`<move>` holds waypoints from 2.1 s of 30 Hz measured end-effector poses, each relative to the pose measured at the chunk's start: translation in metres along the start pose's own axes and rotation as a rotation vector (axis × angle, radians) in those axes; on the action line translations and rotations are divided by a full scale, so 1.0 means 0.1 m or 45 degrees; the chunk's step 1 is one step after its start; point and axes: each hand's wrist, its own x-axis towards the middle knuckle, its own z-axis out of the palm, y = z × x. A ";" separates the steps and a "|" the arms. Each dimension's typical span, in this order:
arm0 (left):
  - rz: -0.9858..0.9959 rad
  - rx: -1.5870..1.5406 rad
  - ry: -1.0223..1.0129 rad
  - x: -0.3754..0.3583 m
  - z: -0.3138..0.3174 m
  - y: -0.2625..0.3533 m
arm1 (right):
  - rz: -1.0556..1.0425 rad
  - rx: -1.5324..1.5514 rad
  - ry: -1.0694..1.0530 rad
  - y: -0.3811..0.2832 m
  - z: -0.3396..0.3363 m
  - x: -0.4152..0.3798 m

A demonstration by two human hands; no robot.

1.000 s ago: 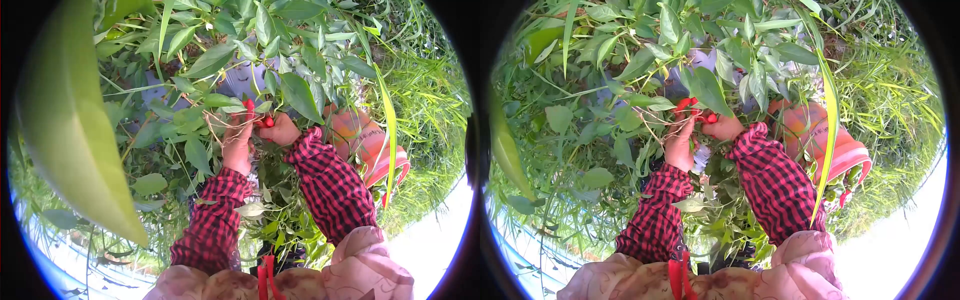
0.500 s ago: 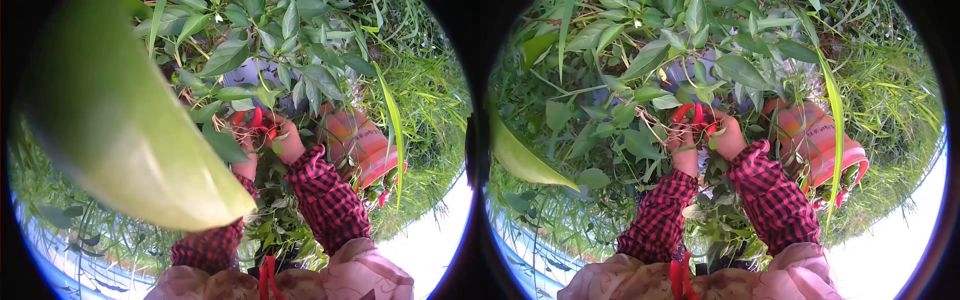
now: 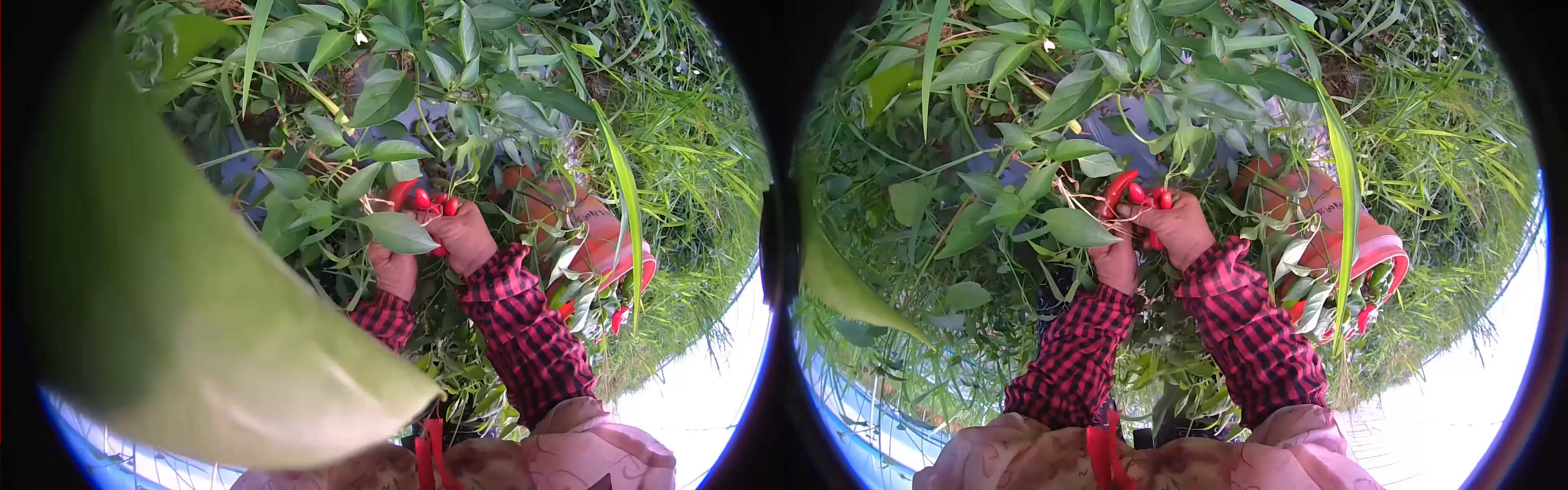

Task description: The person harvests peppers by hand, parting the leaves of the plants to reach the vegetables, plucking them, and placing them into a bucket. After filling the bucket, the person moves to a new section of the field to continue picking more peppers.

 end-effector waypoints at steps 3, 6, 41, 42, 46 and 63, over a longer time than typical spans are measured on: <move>-0.041 0.009 -0.131 -0.02 0.05 0.18 | -0.047 0.186 0.020 -0.07 -0.06 -0.19; -0.356 -0.198 -0.078 -0.03 0.07 0.26 | -0.035 0.328 0.050 -0.12 -0.03 -0.36; -0.177 0.216 -0.778 -0.49 0.27 0.21 | -0.028 0.136 -0.525 -0.18 -0.36 -2.07; 0.231 0.401 -0.857 -0.44 0.24 0.22 | -0.035 0.148 -0.551 -0.20 -0.43 -2.25; 0.275 0.416 -0.971 -0.55 0.11 0.09 | -0.453 0.546 0.071 -0.24 -1.00 -3.15; 0.608 1.717 -1.253 -0.81 -0.11 0.76 | -0.335 0.486 1.105 0.00 -1.90 -3.30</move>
